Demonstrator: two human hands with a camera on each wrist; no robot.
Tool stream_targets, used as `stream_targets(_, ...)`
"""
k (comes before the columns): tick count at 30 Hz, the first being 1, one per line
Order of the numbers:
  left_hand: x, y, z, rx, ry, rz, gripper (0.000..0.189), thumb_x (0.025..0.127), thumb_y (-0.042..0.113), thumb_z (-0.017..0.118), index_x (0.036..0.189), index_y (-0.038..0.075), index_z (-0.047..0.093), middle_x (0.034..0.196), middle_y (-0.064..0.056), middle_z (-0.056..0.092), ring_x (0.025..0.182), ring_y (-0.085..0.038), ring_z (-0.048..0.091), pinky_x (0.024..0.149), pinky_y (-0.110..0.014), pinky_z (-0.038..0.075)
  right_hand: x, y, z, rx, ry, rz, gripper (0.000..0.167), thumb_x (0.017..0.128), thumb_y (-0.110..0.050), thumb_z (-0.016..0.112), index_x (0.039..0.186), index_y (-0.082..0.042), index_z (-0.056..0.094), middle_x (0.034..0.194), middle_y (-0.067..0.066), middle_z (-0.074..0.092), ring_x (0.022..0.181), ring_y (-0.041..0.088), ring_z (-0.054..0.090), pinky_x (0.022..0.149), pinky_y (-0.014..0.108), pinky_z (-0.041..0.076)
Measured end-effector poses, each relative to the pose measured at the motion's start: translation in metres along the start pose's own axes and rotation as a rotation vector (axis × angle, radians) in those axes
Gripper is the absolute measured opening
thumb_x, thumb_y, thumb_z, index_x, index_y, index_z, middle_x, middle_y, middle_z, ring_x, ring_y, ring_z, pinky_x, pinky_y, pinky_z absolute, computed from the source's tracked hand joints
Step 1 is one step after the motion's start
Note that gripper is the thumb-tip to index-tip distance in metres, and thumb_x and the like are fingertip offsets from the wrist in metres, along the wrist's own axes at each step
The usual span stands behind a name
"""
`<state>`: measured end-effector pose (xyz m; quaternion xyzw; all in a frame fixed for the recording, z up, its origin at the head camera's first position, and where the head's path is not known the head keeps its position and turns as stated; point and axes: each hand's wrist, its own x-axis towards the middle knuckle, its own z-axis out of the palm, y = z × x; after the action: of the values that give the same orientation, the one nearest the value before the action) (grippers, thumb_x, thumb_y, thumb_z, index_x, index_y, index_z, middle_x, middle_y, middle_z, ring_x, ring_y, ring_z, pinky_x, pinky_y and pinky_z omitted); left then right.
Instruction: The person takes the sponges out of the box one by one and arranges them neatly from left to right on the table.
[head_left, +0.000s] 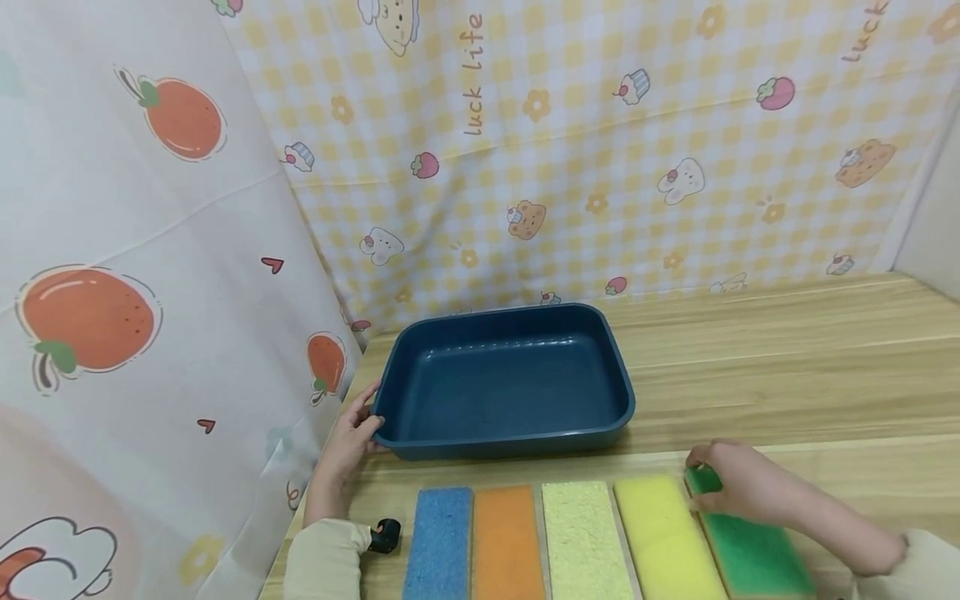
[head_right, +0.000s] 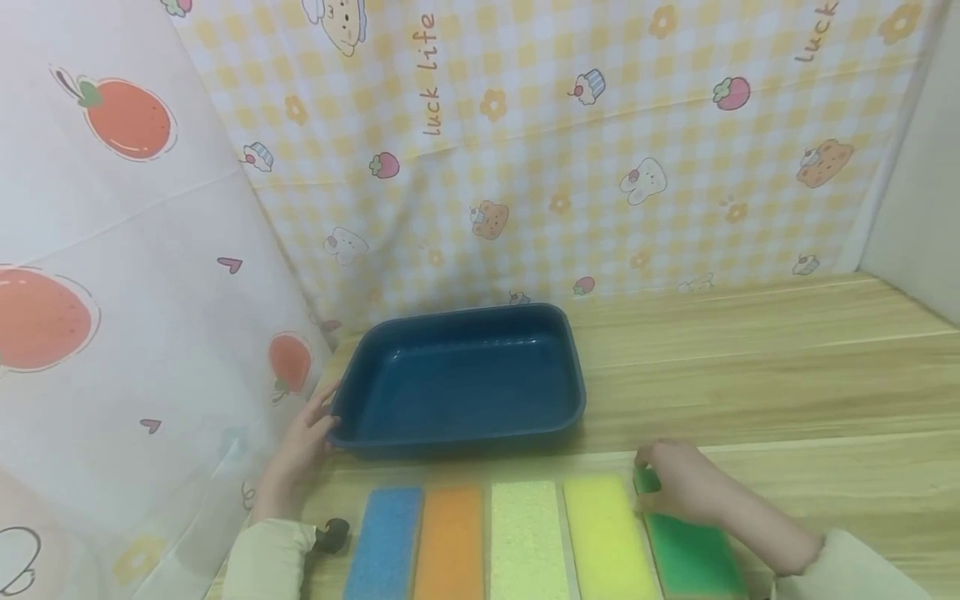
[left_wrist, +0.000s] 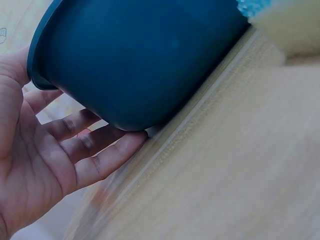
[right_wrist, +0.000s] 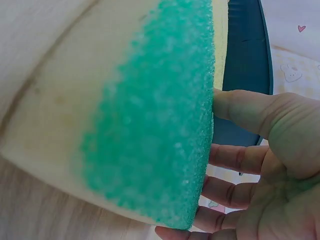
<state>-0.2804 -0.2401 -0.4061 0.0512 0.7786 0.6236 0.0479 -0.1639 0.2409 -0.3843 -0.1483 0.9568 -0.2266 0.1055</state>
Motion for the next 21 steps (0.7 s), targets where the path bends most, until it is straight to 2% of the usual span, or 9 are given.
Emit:
stream_targets(6,-0.001,-0.004,-0.008,0.012,0.009,0.000,0.060,0.088,-0.001,0.037,0.144,0.015,0.024,0.127,-0.030,0.039,0.089,-0.028,0.058,0.061,-0.037,0.053,0.011,-0.001,0.004,0.028,-0.002,0.001,0.045,0.066,-0.026,0.077,0.098,0.002,0.062,0.097,0.011,0.063,0.092,0.035,0.057,0.076,0.046,0.048)
stream_targets(8,0.000,-0.006,-0.011,0.025,0.000,-0.005,0.059,0.090,0.002,0.037,0.145,0.016,0.021,0.130,-0.030,0.037,0.090,-0.031,0.058,0.062,-0.037,0.053,0.015,-0.001,0.005,0.038,-0.005,-0.014,0.046,0.067,-0.026,0.077,0.098,0.003,0.061,0.097,0.012,0.063,0.093,0.035,0.057,0.076,0.046,0.048)
stream_targets(11,0.000,-0.011,-0.017,0.049,-0.023,-0.022,0.057,0.095,0.012,0.037,0.146,0.018,0.013,0.136,-0.029,0.029,0.105,-0.038,0.051,0.069,-0.040,0.053,0.021,-0.001,0.006,0.049,-0.021,-0.033,0.047,0.067,-0.028,0.076,0.099,0.003,0.061,0.097,0.011,0.063,0.092,0.034,0.057,0.075,0.045,0.048)
stream_targets(14,0.003,-0.010,-0.026,0.088,-0.031,-0.018,0.059,0.098,0.022,0.035,0.147,0.018,0.003,0.142,-0.027,0.018,0.122,-0.041,0.034,0.080,-0.046,0.048,0.026,-0.003,0.004,0.035,-0.065,-0.044,0.051,0.069,-0.033,0.074,0.101,0.004,0.060,0.096,0.013,0.062,0.090,0.035,0.057,0.073,0.046,0.048)
stream_targets(16,0.007,-0.002,-0.032,0.158,-0.030,0.006,0.062,0.098,0.025,0.035,0.146,0.016,-0.002,0.145,-0.026,0.012,0.128,-0.041,0.023,0.090,-0.051,0.041,0.031,-0.007,-0.003,0.016,-0.092,-0.032,0.056,0.072,-0.035,0.071,0.106,0.008,0.057,0.099,0.018,0.061,0.090,0.035,0.057,0.072,0.047,0.048)
stream_targets(18,0.015,0.015,-0.036,0.281,-0.029,0.062,0.064,0.097,0.026,0.036,0.146,0.012,-0.003,0.147,-0.024,0.009,0.131,-0.040,0.016,0.098,-0.054,0.030,0.037,-0.012,-0.014,-0.020,-0.094,-0.034,0.060,0.076,-0.037,0.068,0.109,0.011,0.054,0.102,0.025,0.058,0.092,0.039,0.056,0.074,0.050,0.047)
stream_targets(21,0.030,0.055,-0.031,0.524,-0.049,0.145,0.067,0.096,0.028,0.038,0.145,0.008,-0.003,0.149,-0.021,0.002,0.134,-0.038,0.007,0.104,-0.055,0.015,0.052,-0.028,-0.036,-0.092,-0.058,-0.068,0.064,0.080,-0.038,0.063,0.113,0.015,0.051,0.108,0.030,0.054,0.097,0.043,0.052,0.079,0.052,0.045)
